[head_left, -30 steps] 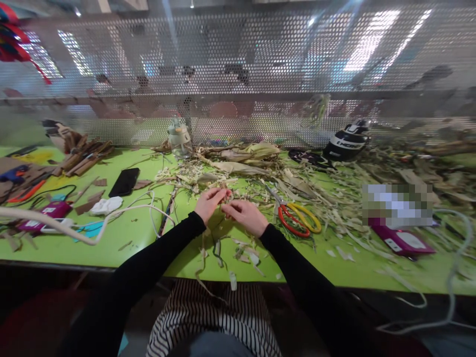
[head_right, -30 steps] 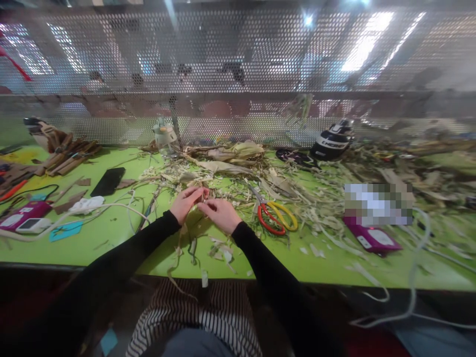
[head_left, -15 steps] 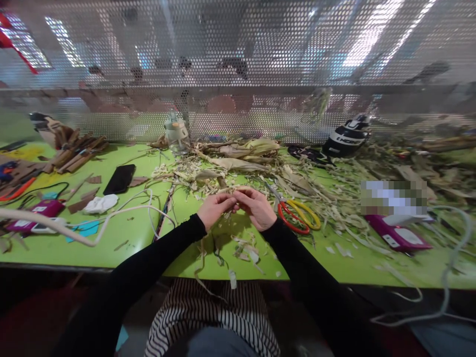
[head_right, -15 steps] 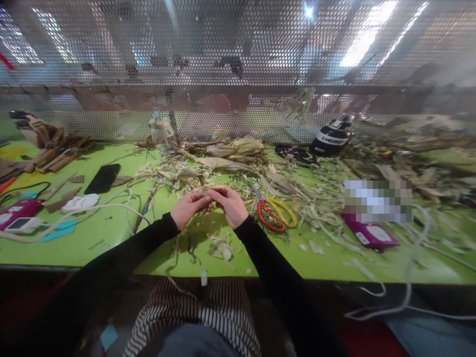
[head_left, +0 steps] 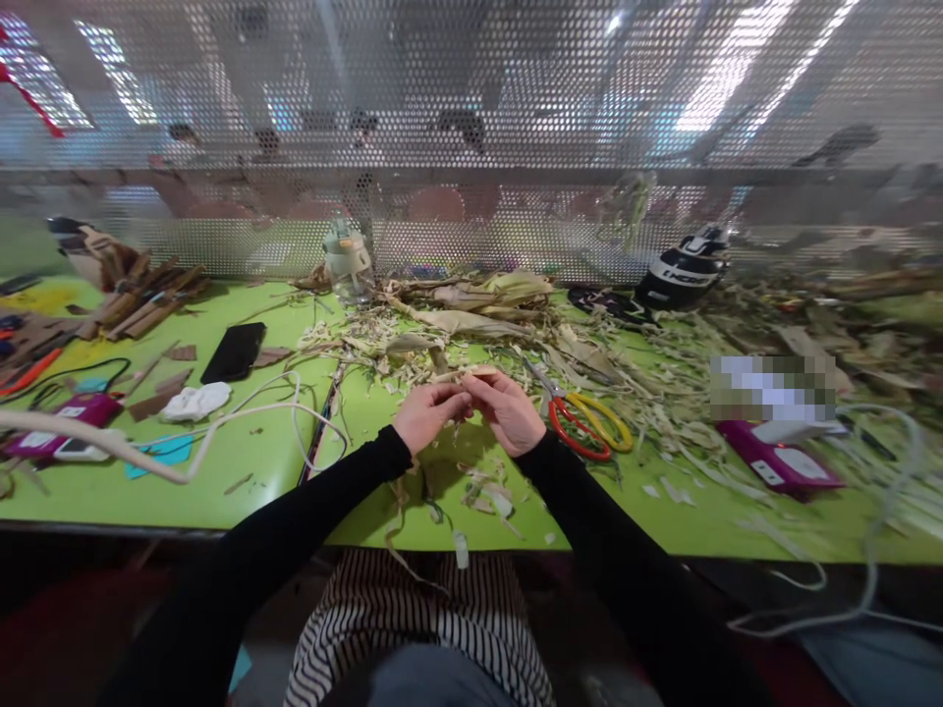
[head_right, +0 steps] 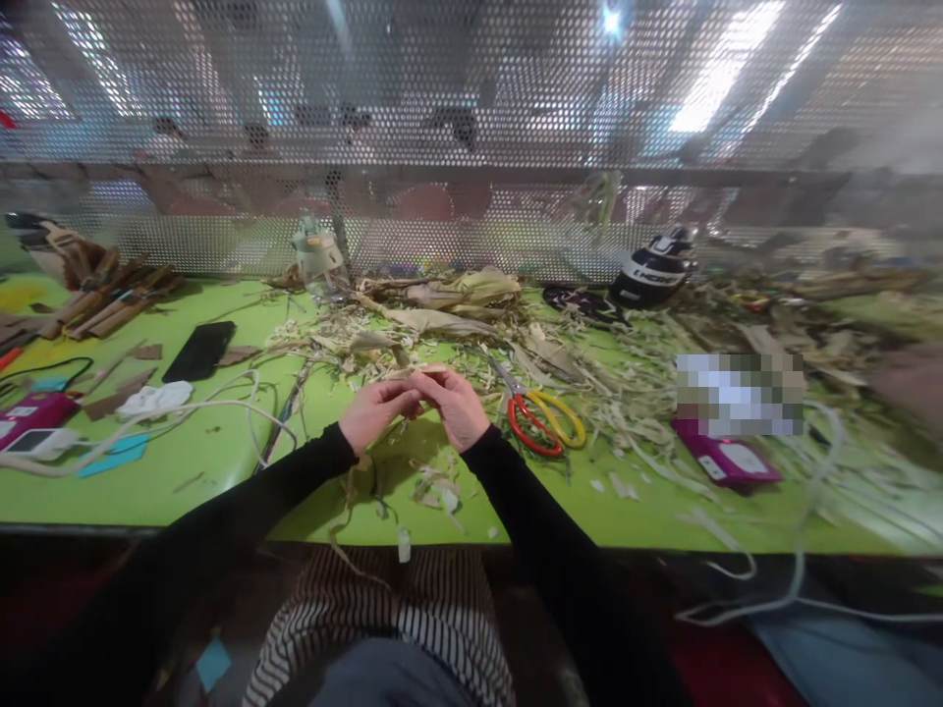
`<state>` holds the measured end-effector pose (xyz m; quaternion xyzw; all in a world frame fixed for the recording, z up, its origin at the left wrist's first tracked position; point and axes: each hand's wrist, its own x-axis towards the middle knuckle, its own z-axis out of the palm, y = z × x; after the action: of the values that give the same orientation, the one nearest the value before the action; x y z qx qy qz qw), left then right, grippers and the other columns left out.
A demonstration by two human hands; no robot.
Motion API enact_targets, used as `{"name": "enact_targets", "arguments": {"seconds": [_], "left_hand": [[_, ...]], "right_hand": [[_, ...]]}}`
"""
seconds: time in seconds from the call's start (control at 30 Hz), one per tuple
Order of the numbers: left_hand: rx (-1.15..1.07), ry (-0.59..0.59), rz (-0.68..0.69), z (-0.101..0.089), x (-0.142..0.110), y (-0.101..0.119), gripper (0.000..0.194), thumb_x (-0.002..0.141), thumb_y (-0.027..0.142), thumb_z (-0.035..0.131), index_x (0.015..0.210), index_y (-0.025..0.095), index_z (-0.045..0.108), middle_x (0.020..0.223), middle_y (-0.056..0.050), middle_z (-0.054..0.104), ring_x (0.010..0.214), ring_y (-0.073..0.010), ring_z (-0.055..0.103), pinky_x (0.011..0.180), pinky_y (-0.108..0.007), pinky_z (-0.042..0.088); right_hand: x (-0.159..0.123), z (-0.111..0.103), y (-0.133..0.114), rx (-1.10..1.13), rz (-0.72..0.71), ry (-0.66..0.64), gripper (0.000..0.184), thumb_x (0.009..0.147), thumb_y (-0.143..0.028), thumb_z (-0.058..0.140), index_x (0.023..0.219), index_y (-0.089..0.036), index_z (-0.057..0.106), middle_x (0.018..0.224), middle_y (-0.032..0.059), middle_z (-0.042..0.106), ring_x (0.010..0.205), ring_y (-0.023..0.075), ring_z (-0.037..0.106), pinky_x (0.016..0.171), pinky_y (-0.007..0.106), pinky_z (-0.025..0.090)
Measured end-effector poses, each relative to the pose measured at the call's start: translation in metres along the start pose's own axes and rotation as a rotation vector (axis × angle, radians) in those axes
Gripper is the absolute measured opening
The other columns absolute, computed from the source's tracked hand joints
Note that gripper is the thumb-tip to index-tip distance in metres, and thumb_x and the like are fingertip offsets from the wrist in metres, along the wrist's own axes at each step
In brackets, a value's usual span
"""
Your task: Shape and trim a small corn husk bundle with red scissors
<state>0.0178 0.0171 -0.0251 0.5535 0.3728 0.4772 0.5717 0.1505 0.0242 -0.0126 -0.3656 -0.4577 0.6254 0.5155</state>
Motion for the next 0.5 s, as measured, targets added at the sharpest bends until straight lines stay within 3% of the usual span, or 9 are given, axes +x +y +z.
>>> {"name": "enact_targets", "arguments": {"seconds": [0.2, 0.33, 0.5], "left_hand": [[-0.171, 0.119, -0.065, -0.008, 0.008, -0.002, 0.035, 0.062, 0.044, 0.074, 0.078, 0.014, 0.065, 0.066, 0.0, 0.065, 0.062, -0.0104, 0.055, 0.066, -0.026, 0.043], [-0.161, 0.229, -0.096, -0.014, 0.011, 0.0, 0.03, 0.06, 0.036, 0.077, 0.079, 0.015, 0.067, 0.079, -0.002, 0.069, 0.069, -0.0107, 0.057, 0.067, -0.024, 0.043], [-0.211, 0.251, -0.117, -0.015, 0.011, 0.004, 0.028, 0.057, 0.033, 0.079, 0.076, 0.015, 0.068, 0.083, -0.002, 0.07, 0.063, -0.0085, 0.053, 0.064, -0.024, 0.04]], "right_hand": [[0.005, -0.007, -0.004, -0.149, -0.053, 0.095, 0.029, 0.069, -0.047, 0.069, 0.082, -0.022, 0.063, 0.075, -0.0008, 0.058, 0.062, 0.01, 0.047, 0.053, 0.023, 0.039], [0.002, -0.024, -0.018, -0.311, -0.096, 0.153, 0.029, 0.068, -0.043, 0.07, 0.087, -0.022, 0.065, 0.071, -0.0027, 0.056, 0.06, 0.009, 0.045, 0.054, 0.023, 0.037], [-0.01, -0.064, -0.039, -0.797, -0.243, 0.219, 0.028, 0.073, -0.043, 0.063, 0.088, -0.019, 0.066, 0.08, 0.0024, 0.065, 0.071, 0.0153, 0.055, 0.067, 0.029, 0.043]]}}
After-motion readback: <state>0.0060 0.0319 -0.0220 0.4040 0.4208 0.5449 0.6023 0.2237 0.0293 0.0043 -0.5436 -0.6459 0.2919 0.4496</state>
